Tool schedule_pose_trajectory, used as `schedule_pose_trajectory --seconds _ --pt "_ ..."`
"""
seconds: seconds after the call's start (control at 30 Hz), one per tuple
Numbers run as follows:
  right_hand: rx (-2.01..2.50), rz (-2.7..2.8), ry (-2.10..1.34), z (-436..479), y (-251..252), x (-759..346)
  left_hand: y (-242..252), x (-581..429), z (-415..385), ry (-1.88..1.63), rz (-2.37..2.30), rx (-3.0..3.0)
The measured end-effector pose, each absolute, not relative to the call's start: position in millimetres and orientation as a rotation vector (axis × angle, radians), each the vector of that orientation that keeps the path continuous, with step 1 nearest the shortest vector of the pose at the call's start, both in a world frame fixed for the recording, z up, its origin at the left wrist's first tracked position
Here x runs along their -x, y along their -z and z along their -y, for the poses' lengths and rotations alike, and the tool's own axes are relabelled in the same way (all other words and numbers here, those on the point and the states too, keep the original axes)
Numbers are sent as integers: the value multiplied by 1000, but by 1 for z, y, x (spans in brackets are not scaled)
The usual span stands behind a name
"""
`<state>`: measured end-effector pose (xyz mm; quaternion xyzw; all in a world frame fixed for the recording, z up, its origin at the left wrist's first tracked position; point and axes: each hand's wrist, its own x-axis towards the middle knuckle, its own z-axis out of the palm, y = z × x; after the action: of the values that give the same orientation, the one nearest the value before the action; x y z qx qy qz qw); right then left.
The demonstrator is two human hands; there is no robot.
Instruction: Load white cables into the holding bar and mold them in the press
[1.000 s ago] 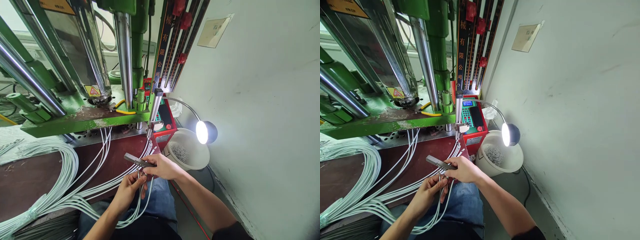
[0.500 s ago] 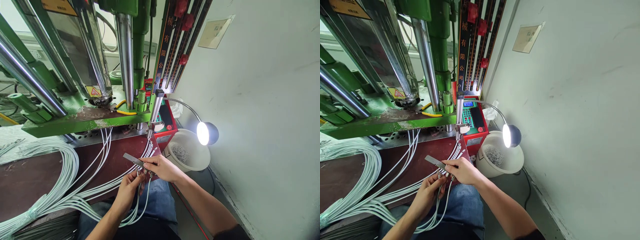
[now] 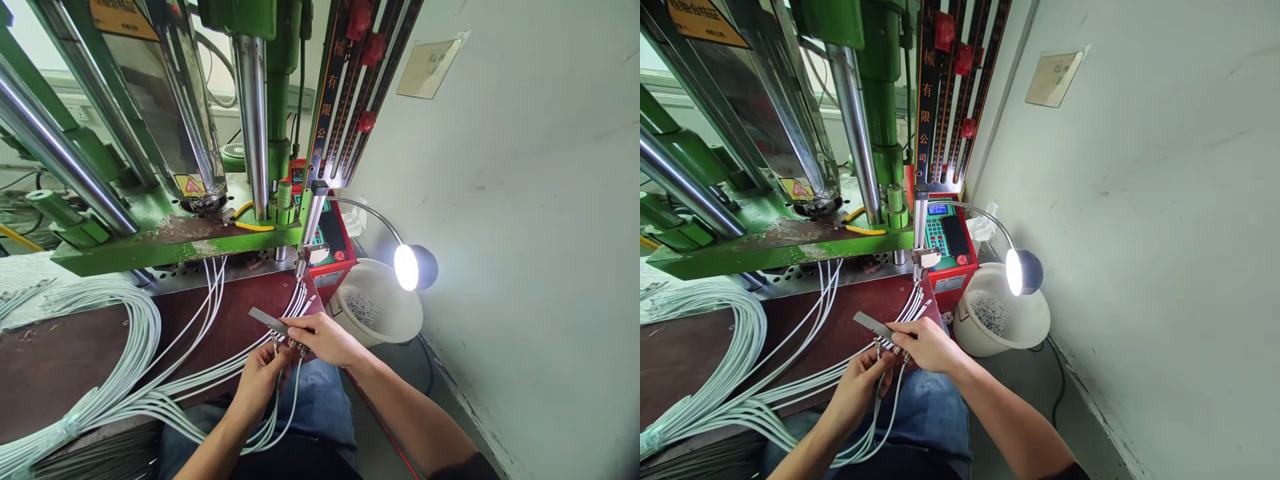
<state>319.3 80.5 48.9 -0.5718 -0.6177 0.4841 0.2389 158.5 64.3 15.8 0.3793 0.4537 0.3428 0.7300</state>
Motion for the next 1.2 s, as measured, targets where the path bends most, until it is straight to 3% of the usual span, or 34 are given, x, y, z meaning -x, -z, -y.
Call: schedule_pose_trajectory --seconds 1.2 --pt "1520 1773 -1296 -82 -58 -335 -27 -158 -70 -827 -976 -832"
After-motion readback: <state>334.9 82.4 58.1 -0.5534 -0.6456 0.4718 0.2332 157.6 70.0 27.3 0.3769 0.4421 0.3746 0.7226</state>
